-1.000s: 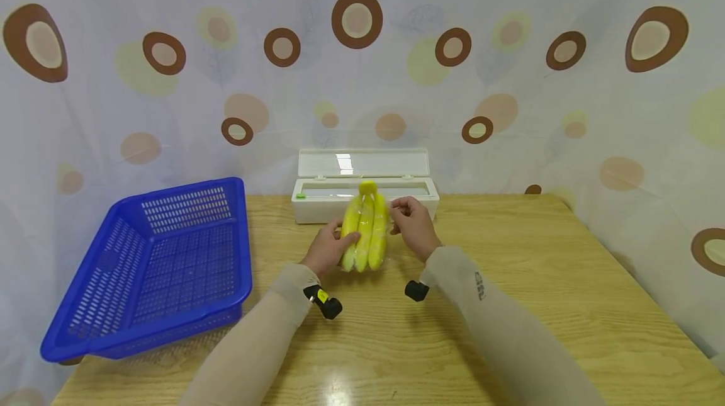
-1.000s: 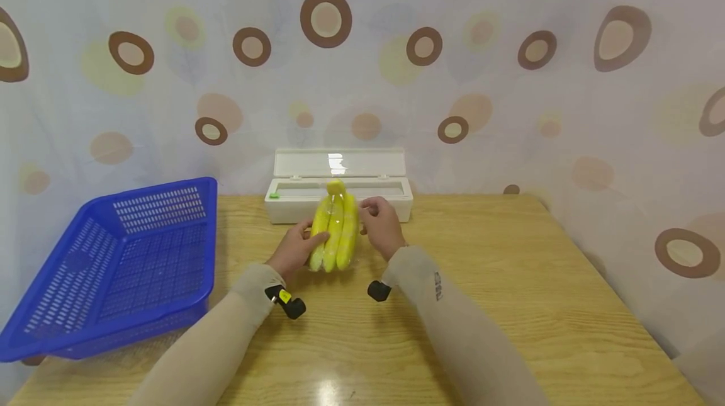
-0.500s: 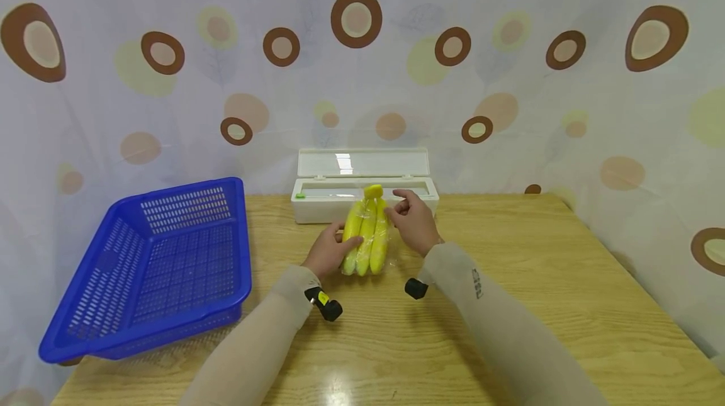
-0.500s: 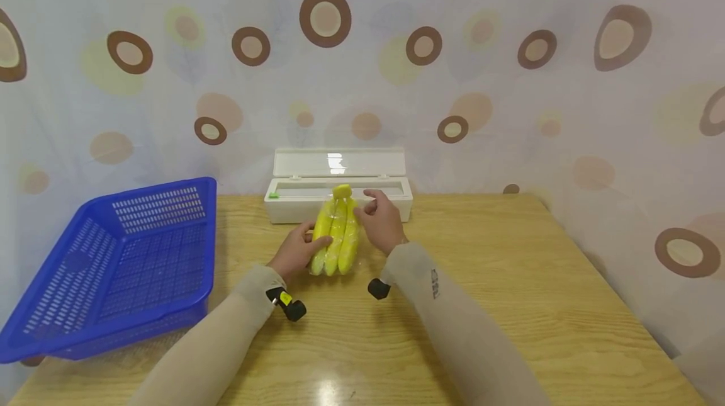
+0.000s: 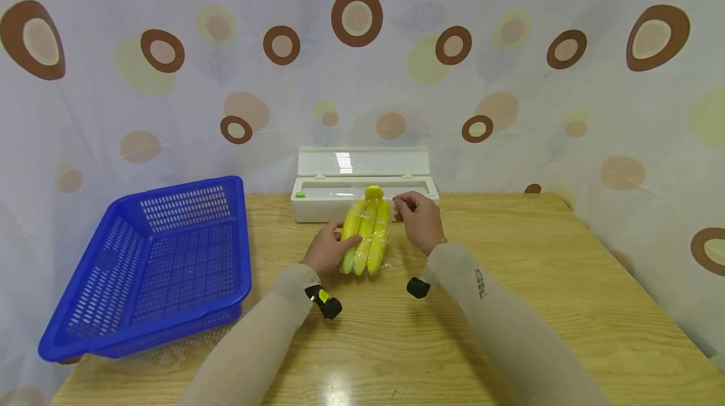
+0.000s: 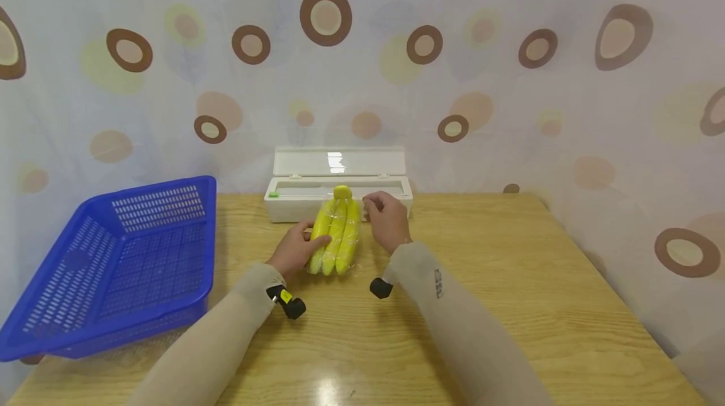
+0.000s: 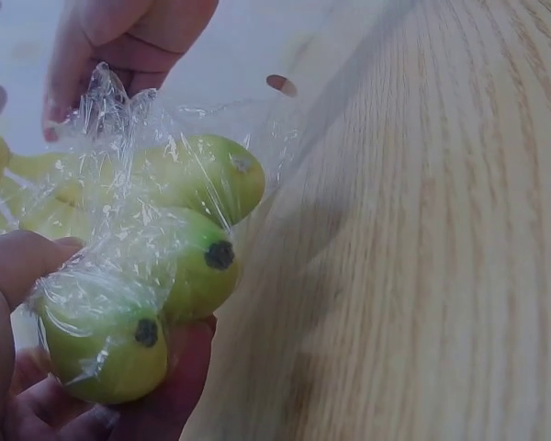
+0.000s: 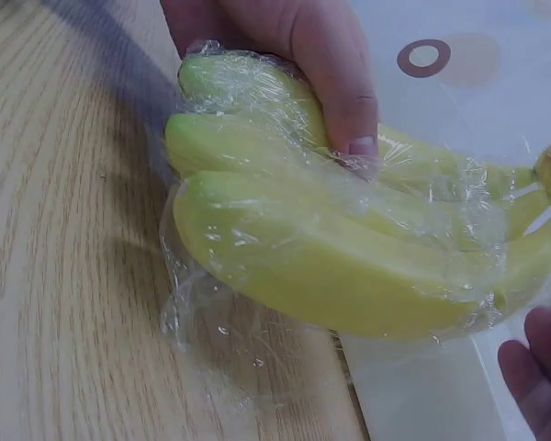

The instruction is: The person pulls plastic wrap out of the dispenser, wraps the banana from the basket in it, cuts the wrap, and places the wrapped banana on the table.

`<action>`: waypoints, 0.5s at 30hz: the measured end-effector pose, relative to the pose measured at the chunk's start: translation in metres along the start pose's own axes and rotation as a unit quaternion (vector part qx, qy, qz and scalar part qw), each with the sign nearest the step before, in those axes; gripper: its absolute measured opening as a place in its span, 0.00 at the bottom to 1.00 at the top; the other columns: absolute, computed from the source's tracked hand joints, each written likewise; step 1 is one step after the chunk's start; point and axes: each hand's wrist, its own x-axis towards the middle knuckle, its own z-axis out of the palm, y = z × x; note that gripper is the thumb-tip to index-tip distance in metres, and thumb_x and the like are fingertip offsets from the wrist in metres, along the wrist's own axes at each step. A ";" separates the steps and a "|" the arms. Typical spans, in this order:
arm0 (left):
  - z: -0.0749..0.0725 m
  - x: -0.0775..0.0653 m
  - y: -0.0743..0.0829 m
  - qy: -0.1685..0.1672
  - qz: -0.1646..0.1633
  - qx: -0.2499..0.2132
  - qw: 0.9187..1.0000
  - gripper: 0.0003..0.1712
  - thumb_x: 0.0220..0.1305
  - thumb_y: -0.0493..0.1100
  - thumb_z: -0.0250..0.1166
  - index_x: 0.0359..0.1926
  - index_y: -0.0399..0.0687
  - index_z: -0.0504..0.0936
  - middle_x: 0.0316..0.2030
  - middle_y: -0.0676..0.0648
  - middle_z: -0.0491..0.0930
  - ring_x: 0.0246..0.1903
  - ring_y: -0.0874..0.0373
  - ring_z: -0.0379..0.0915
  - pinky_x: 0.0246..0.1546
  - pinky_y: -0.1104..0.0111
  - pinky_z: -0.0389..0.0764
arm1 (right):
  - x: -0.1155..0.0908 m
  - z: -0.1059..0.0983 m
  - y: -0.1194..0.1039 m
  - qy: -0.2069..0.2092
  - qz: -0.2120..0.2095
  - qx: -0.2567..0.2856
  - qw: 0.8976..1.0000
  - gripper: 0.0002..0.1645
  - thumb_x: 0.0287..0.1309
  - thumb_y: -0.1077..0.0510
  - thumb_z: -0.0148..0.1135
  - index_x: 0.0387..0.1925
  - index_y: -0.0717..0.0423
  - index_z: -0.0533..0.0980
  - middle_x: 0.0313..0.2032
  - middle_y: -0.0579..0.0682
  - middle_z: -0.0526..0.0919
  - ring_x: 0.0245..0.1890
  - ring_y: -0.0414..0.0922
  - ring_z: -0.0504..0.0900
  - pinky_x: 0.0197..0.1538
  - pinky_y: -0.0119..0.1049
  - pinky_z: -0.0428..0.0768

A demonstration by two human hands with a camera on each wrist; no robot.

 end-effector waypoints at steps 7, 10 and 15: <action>0.002 0.001 0.003 0.010 0.004 -0.014 1.000 0.35 0.67 0.57 0.66 0.69 0.52 0.67 0.56 0.42 0.81 0.44 0.55 0.83 0.40 0.65 0.86 | 0.000 0.005 0.001 -0.012 -0.021 0.026 0.999 0.11 0.69 0.60 0.61 0.47 0.63 0.79 0.41 0.62 0.84 0.42 0.59 0.85 0.54 0.56 0.84; 0.003 0.002 0.002 0.012 0.010 -0.031 0.999 0.35 0.67 0.56 0.66 0.70 0.54 0.66 0.56 0.42 0.81 0.44 0.54 0.83 0.40 0.65 0.86 | -0.001 0.006 0.002 -0.034 -0.034 0.000 0.999 0.12 0.68 0.59 0.62 0.49 0.61 0.80 0.45 0.59 0.85 0.45 0.55 0.84 0.54 0.52 0.84; 0.004 0.002 -0.001 0.017 0.022 -0.056 0.998 0.37 0.66 0.58 0.66 0.71 0.54 0.64 0.55 0.40 0.81 0.43 0.53 0.84 0.38 0.64 0.87 | -0.004 0.010 0.005 -0.083 -0.065 -0.050 0.993 0.18 0.67 0.55 0.64 0.55 0.58 0.80 0.53 0.55 0.79 0.51 0.50 0.81 0.57 0.44 0.82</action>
